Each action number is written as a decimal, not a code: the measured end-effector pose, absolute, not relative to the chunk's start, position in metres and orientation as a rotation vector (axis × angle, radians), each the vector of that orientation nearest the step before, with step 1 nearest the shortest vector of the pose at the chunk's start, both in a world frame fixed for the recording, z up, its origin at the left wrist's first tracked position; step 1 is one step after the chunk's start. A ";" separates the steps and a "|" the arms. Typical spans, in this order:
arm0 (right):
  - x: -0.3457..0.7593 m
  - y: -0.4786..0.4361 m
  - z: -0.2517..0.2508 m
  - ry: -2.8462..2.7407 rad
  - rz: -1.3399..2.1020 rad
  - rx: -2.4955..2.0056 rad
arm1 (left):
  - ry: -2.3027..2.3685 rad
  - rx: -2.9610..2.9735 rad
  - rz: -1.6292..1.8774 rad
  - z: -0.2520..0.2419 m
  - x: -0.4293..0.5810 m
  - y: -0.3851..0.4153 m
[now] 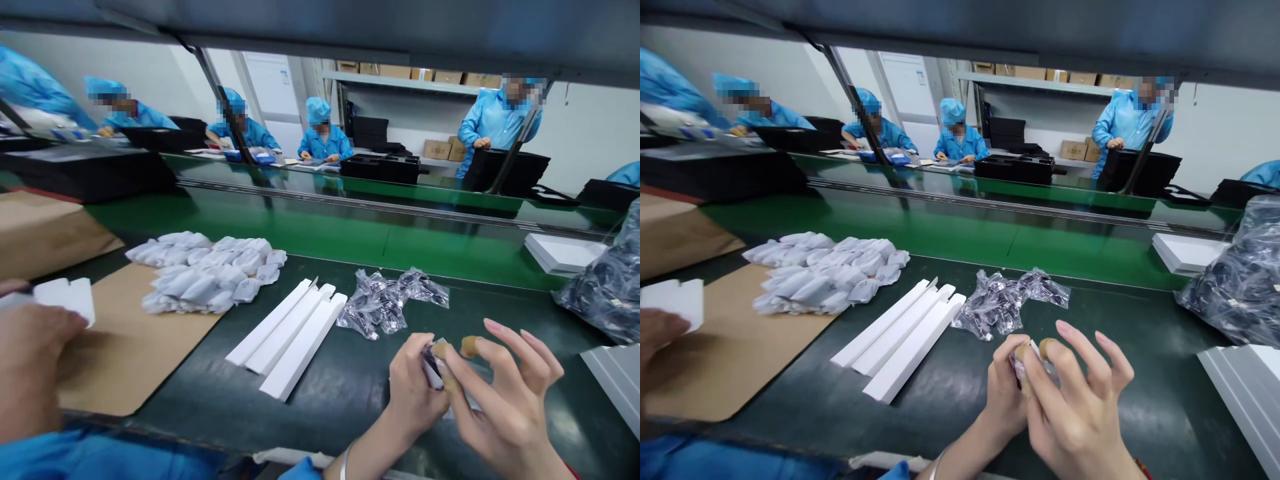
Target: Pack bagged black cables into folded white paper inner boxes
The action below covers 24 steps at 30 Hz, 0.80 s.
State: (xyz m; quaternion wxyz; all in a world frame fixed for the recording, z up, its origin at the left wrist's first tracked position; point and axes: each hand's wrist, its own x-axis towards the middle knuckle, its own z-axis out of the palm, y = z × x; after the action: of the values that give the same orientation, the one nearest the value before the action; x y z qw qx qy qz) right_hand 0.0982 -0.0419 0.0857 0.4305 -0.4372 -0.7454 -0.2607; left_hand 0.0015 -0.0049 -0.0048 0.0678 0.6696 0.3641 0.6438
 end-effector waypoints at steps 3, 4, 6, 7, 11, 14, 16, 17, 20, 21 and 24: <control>0.088 -0.046 0.077 -1.793 -0.706 -1.175 | 1.162 1.985 1.921 -0.010 0.003 -0.004; 0.085 -0.047 0.072 -1.774 -0.722 -1.206 | 1.172 1.956 1.898 -0.013 0.004 -0.003; 0.079 -0.049 0.062 -1.751 -0.754 -1.264 | 1.203 1.878 1.831 -0.017 0.004 -0.001; 0.076 -0.050 0.058 -1.752 -0.754 -1.288 | 1.221 1.845 1.806 -0.019 0.004 0.000; 0.069 -0.047 0.051 -1.771 -0.695 -1.328 | 1.233 1.845 1.830 -0.020 0.002 0.000; 0.074 -0.043 0.055 -1.842 -0.542 -1.381 | 1.187 1.879 1.871 -0.015 -0.001 -0.001; 0.084 -0.043 0.056 -1.890 -0.458 -1.366 | 1.127 1.947 1.884 -0.010 -0.002 -0.002; 0.091 -0.045 0.055 -1.916 -0.477 -1.320 | 1.093 1.982 1.892 -0.009 -0.002 -0.003; 0.113 -0.055 0.051 -1.811 -0.700 -1.192 | 1.132 1.979 1.901 -0.006 -0.001 -0.005; 0.119 -0.058 0.048 -1.747 -0.756 -1.187 | 1.190 1.944 1.885 -0.006 0.000 -0.005; 0.130 -0.063 0.041 -1.663 -0.753 -1.266 | 1.283 1.905 1.841 -0.006 0.002 -0.004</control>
State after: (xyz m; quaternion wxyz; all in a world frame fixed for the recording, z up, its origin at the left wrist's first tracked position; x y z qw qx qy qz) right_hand 0.1297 -0.0633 0.0406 0.4441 -0.5105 -0.6708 -0.3037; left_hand 0.0018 -0.0043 -0.0063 0.0989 0.6441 0.4336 0.6223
